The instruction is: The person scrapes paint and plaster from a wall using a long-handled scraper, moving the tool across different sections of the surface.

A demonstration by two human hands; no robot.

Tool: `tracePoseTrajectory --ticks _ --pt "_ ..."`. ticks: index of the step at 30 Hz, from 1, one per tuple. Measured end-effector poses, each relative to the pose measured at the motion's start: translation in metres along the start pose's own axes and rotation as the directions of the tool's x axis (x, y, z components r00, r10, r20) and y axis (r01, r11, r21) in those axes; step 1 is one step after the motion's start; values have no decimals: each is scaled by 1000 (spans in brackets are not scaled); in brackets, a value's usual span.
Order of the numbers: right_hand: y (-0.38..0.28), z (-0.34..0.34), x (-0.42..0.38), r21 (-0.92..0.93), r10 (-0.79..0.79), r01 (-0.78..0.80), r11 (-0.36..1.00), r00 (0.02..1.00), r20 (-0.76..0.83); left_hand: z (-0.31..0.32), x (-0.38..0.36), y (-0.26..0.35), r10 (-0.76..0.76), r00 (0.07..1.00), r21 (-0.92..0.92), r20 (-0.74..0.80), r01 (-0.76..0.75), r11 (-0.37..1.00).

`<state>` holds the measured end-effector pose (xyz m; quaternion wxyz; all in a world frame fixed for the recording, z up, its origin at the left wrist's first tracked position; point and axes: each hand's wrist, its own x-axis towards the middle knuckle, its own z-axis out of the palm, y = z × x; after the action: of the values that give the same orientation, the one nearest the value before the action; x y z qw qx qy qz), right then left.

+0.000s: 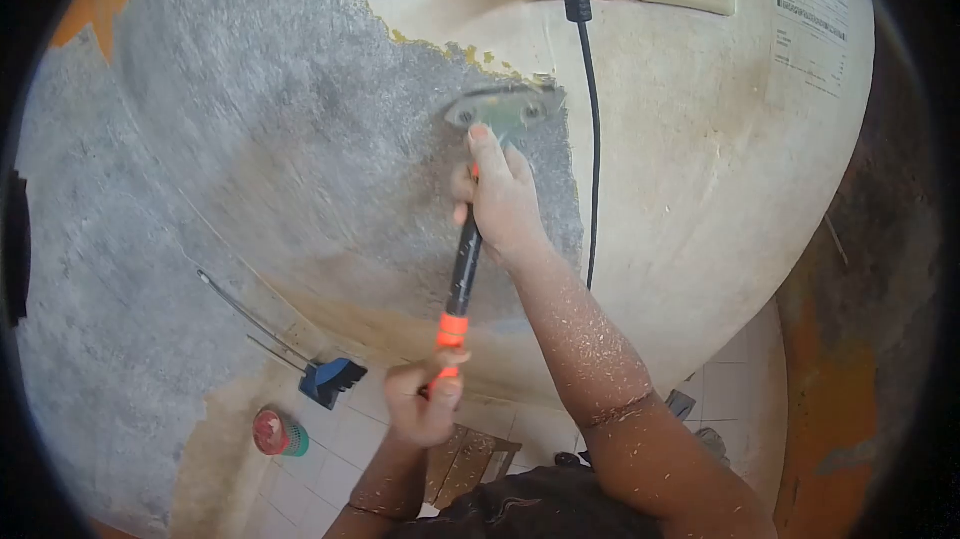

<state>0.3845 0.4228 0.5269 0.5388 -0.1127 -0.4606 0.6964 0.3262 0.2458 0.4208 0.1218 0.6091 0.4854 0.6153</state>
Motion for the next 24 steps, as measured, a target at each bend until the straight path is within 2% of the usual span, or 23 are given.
tracePoseTrajectory --ticks 2,4,5,6,8,10,12,13,14,16,17,18,20,22,24 --pt "14 -14 -9 -39 65 -64 997 998 14 8 -13 0 -37 999 30 2 37 999" --pt "3 -12 -8 -78 102 -102 992 995 1 15 -12 2 43 999 34 -6 -43 999" --pt "-4 -10 0 -65 79 -75 995 995 61 9 -5 0 114 993 107 16 -115 988" --pt "-7 -7 3 -48 58 -52 997 991 120 3 -4 5 108 994 103 13 -108 989" --pt "-8 1 3 -3 48 -48 999 995 90 -9 -1 11 -59 998 -77 37 62 995" --pt "-5 0 1 38 42 -45 998 997 59 -2 -2 10 -61 997 -58 44 64 996" --pt "7 -12 -10 -35 102 -101 994 994 30 11 -15 3 -13 1000 101 6 12 995" --pt "11 -16 -14 -67 134 -133 989 991 0 13 -22 2 -100 994 38 41 98 994" --pt "12 -19 -10 -71 128 -128 989 992 -1 13 -21 -4 -94 995 33 43 93 995" --pt "5 -20 0 -146 68 -55 988 994 85 12 -10 -8 56 998 94 -15 -55 994" --pt "-4 -10 8 -122 33 -22 992 995 91 7 0 3 -46 999 11 1 46 999" --pt "-9 -1 8 -120 41 -30 992 995 86 2 2 5 -56 998 11 2 56 998" --pt "-16 9 9 -29 27 -25 999 997 68 -7 9 6 47 999 -31 11 -46 998" --pt "-4 -2 2 -47 23 -19 999 997 70 4 -3 3 54 999 -17 8 -54 998" --pt "7 -12 -12 -73 140 -135 988 988 67 12 -21 2 -27 999 -43 39 29 999"
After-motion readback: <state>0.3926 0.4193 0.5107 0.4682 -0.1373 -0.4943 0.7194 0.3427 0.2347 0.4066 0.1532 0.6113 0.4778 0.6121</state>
